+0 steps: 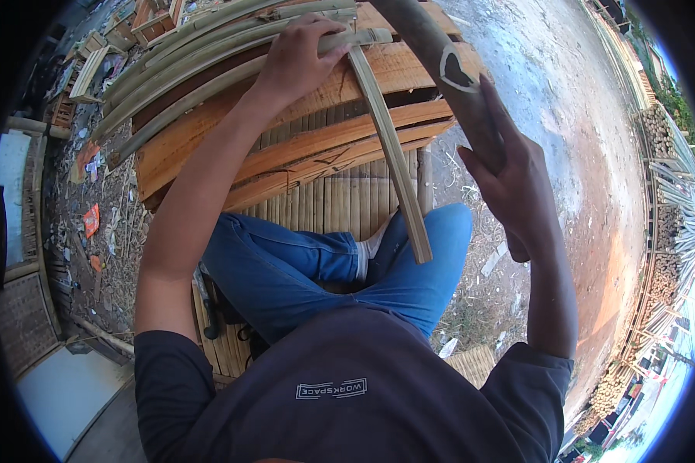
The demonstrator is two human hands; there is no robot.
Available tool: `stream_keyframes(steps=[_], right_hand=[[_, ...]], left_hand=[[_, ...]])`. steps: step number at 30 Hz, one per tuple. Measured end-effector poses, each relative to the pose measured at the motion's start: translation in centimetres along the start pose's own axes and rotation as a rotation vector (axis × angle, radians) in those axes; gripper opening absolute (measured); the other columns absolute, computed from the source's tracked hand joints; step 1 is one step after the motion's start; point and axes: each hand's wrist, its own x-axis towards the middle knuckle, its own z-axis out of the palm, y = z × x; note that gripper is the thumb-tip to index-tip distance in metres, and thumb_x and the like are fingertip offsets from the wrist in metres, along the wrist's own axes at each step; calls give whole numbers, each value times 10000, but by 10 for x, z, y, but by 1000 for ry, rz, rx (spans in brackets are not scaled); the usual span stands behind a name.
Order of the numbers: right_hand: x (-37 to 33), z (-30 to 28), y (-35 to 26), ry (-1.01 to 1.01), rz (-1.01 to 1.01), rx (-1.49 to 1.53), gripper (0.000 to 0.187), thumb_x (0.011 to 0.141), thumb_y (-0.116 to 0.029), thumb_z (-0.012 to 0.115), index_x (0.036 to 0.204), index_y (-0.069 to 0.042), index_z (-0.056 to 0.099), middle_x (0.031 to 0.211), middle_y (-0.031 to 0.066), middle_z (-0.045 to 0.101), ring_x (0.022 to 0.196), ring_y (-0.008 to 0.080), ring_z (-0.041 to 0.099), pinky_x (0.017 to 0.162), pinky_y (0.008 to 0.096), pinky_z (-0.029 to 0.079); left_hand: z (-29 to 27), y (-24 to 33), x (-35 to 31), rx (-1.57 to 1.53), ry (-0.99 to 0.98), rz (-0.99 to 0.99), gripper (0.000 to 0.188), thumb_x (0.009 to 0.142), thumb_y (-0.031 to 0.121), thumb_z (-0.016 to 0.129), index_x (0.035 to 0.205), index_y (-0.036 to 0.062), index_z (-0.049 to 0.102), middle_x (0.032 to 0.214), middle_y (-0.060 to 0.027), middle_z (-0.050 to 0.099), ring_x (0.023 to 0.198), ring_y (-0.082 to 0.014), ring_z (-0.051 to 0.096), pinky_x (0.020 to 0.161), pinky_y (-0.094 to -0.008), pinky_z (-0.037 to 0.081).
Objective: The person weaves thin bamboo strips across the top of a wooden crate and then uses a bamboo tube to press and secure the strips in place.
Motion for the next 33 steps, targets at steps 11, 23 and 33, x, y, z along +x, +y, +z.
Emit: stream_keyframes(steps=[11, 23, 33], right_hand=[[-1, 2, 10, 45, -73, -40, 860, 894, -156, 775, 1629, -244, 338, 1206, 281, 707, 1149, 424, 693, 926, 471, 537], [2, 5, 7, 22, -85, -63, 870, 891, -156, 776, 1632, -256, 331, 1189, 281, 712, 1138, 431, 695, 914, 477, 543], [5, 3, 1, -40, -33, -50, 843, 898, -80, 750, 1625, -239, 354, 1408, 218, 634, 1302, 354, 619, 1064, 463, 495]], left_hand=[[3, 0, -6, 118, -60, 204, 455, 1037, 389, 598, 1409, 126, 608, 1440, -138, 586, 1363, -319, 537, 1164, -449, 444], [6, 0, -8, 311, -218, 196, 689, 1074, 601, 336, 1568, 129, 420, 1612, -83, 439, 1513, -220, 371, 1271, -411, 268], [2, 3, -8, 336, -243, 197, 712, 1076, 591, 341, 1598, 107, 360, 1613, -109, 427, 1515, -247, 361, 1278, -420, 262]])
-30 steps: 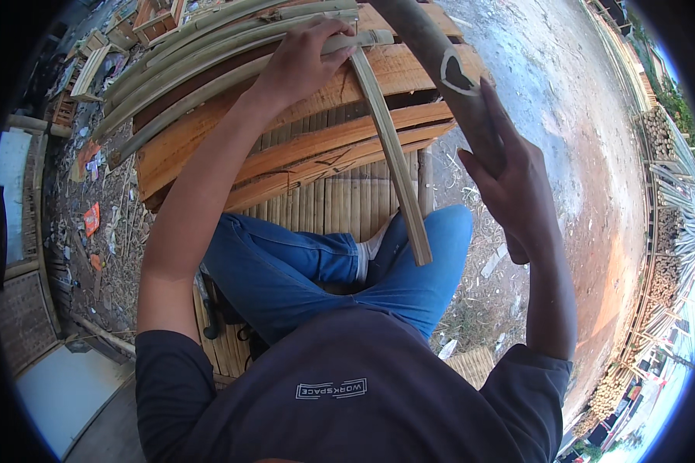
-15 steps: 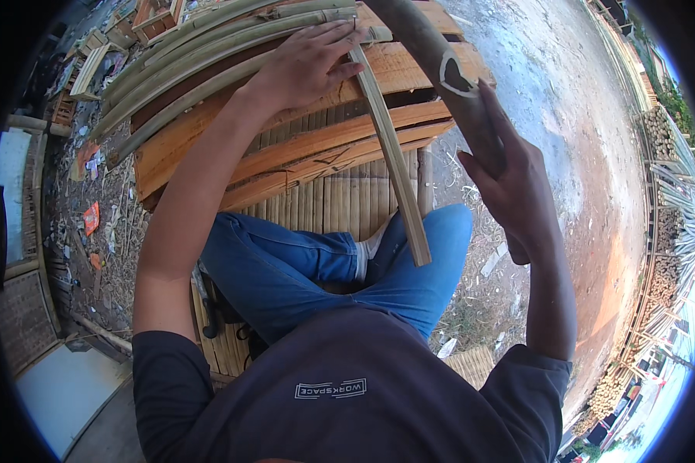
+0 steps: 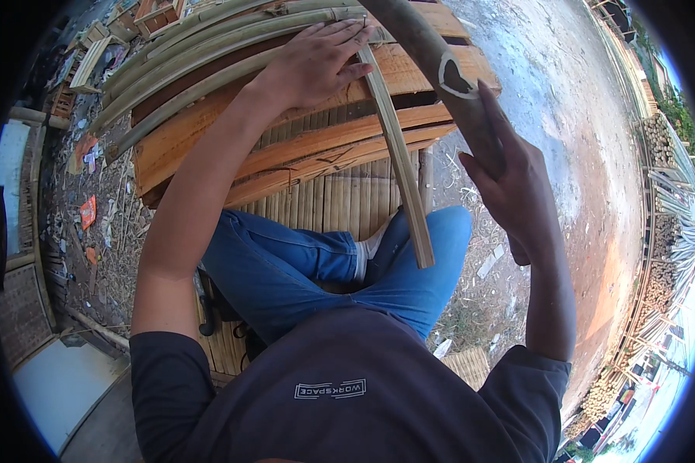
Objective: The person weaves thin bamboo strips across the top of a wooden crate and then uses a bamboo tube to press and secure the strips in place.
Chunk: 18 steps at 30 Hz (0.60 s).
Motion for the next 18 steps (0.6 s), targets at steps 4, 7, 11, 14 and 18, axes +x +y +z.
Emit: stream_keyframes(steps=[4, 7, 11, 14, 18], right_hand=[[2, -1, -1, -15, 17, -16, 834, 903, -90, 749, 1624, -243, 357, 1406, 220, 635, 1292, 355, 626, 1056, 462, 499], [6, 3, -2, 57, -95, -77, 867, 890, -144, 769, 1629, -264, 331, 1155, 280, 716, 1085, 452, 701, 862, 505, 541], [13, 6, 3, 40, -153, -92, 851, 896, -137, 756, 1626, -268, 338, 1150, 282, 715, 1075, 453, 703, 862, 507, 539], [18, 3, 5, 54, -147, -100, 835, 904, -143, 745, 1624, -264, 340, 1130, 281, 718, 1066, 462, 700, 863, 507, 538], [24, -5, -10, 83, -64, -23, 778, 945, -114, 705, 1626, -245, 352, 1404, 219, 636, 1276, 376, 634, 1044, 454, 496]], left_hand=[[0, 0, 1, -2, 0, 5, 709, 1078, 584, 349, 1596, 101, 363, 1607, -113, 435, 1514, -248, 362, 1278, -419, 260], [0, -1, 1, -17, 0, 8, 704, 1081, 578, 354, 1593, 96, 368, 1600, -115, 445, 1514, -248, 364, 1277, -419, 260], [2, 0, -1, -14, 3, -4, 690, 1083, 568, 364, 1591, 102, 377, 1597, -114, 450, 1514, -246, 364, 1277, -418, 261], [4, 1, 0, -37, 61, 4, 676, 1084, 559, 371, 1589, 109, 384, 1594, -113, 455, 1515, -246, 362, 1277, -419, 259], [5, -1, -2, -26, 11, -15, 671, 1086, 553, 368, 1596, 116, 376, 1604, -112, 444, 1517, -243, 359, 1278, -415, 254]])
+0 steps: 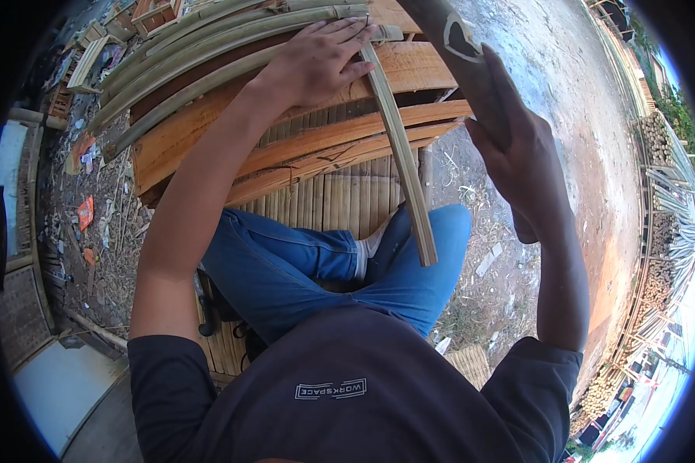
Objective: The person weaves thin bamboo strips across the top of a wooden crate and then uses a bamboo tube to press and secure the strips in place.
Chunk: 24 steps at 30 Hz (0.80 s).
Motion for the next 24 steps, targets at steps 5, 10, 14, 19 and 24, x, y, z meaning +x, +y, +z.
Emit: stream_keyframes(steps=[5, 10, 14, 19, 24], right_hand=[[12, -15, -3, -135, -39, -70, 765, 953, -90, 688, 1624, -245, 356, 1393, 211, 647, 1273, 362, 639, 1023, 436, 507], [13, -13, 2, -90, -86, -109, 780, 934, -84, 695, 1620, -229, 354, 1297, 237, 679, 1192, 412, 666, 977, 461, 518], [9, -9, -3, -44, -134, -86, 792, 921, -112, 709, 1619, -233, 356, 1261, 253, 682, 1164, 432, 661, 957, 486, 509], [12, -8, -7, -236, -54, -165, 790, 918, -64, 701, 1613, -211, 355, 1247, 244, 702, 1166, 436, 671, 934, 501, 546], [12, -6, -6, 78, -195, -26, 796, 937, -101, 709, 1630, -235, 341, 1252, 225, 710, 1010, 374, 723, 877, 450, 536]], left_hand=[[0, 0, -1, -4, 17, 6, 663, 1089, 531, 379, 1593, 101, 378, 1607, -114, 441, 1511, -241, 370, 1271, -411, 264], [-2, 2, 3, -30, 7, 4, 646, 1090, 507, 401, 1585, 91, 393, 1598, -117, 453, 1502, -246, 385, 1266, -408, 273], [-2, 5, 1, -33, -6, -1, 642, 1089, 499, 410, 1584, 90, 394, 1598, -114, 454, 1501, -246, 386, 1266, -406, 272], [0, 0, 1, -20, -5, -4, 645, 1093, 514, 375, 1598, 113, 373, 1610, -104, 440, 1504, -242, 382, 1271, -399, 267], [-3, 6, 4, 10, -31, -27, 635, 1095, 513, 356, 1601, 130, 374, 1632, -75, 412, 1515, -218, 363, 1280, -388, 249]])
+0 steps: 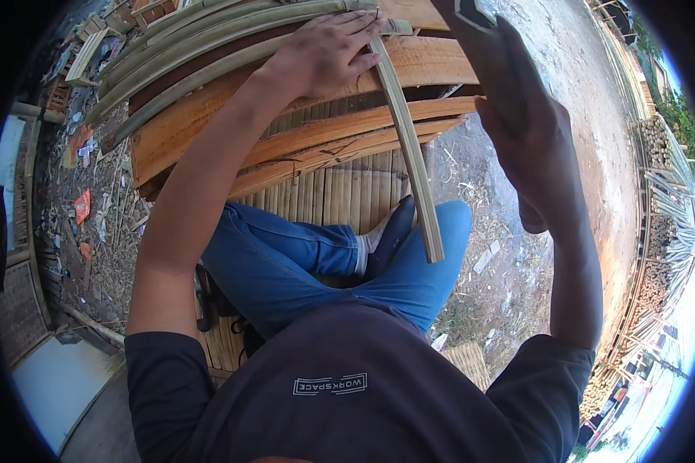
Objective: The person weaves thin bamboo strips across the top of a wooden crate and then uses a bamboo tube to press and secure the strips in place.
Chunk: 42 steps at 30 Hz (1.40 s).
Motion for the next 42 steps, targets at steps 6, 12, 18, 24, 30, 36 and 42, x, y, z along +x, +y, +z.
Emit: stream_keyframes(steps=[6, 12, 18, 24, 30, 36, 42], right_hand=[[5, 2, 6, -97, -34, -23, 770, 955, -45, 672, 1630, -225, 349, 1420, 168, 641, 916, 241, 720, 796, 390, 555], [2, 0, 10, -261, 55, -136, 764, 948, -140, 715, 1622, -230, 366, 1308, 194, 696, 1154, 318, 701, 988, 434, 539], [15, -6, 13, -199, 45, -47, 750, 942, -139, 706, 1610, -224, 375, 1275, 223, 702, 1123, 394, 707, 967, 414, 514], [33, -8, 13, -60, -13, -58, 750, 946, -147, 714, 1606, -209, 362, 1197, 224, 727, 1137, 418, 690, 931, 479, 540], [29, 3, 8, 0, -93, -39, 789, 910, -29, 710, 1597, -240, 384, 1281, 203, 701, 1213, 381, 662, 954, 457, 561], [26, 7, 9, -69, -121, -140, 750, 934, 4, 683, 1598, -183, 389, 1213, 205, 728, 1106, 354, 726, 876, 413, 574], [17, -1, 9, -237, 37, -285, 802, 927, -58, 708, 1622, -232, 347, 1252, 249, 701, 1118, 415, 705, 875, 472, 576]], left_hand=[[1, -8, 0, 3, 18, 33, 629, 1096, 507, 371, 1592, 119, 388, 1602, -104, 449, 1499, -245, 390, 1278, -387, 269], [-2, -4, 6, 63, -69, 12, 638, 1093, 510, 347, 1605, 130, 366, 1644, -52, 398, 1526, -199, 344, 1286, -381, 232], [0, -1, 3, 16, -32, 11, 637, 1094, 511, 343, 1609, 136, 358, 1648, -43, 391, 1528, -194, 341, 1288, -384, 234], [2, -6, -2, 0, -12, 6, 631, 1088, 502, 365, 1603, 138, 369, 1645, -51, 396, 1528, -188, 341, 1283, -385, 242], [0, -6, 0, -14, -41, 7, 628, 1090, 501, 350, 1608, 147, 361, 1639, -54, 406, 1513, -200, 371, 1277, -384, 257], [4, -6, 4, 18, -30, 23, 637, 1092, 515, 332, 1613, 148, 352, 1641, -47, 403, 1514, -199, 369, 1281, -381, 252], [6, 0, 4, -1, -61, -2, 646, 1084, 521, 357, 1605, 139, 366, 1642, -44, 399, 1525, -197, 347, 1283, -383, 246]])
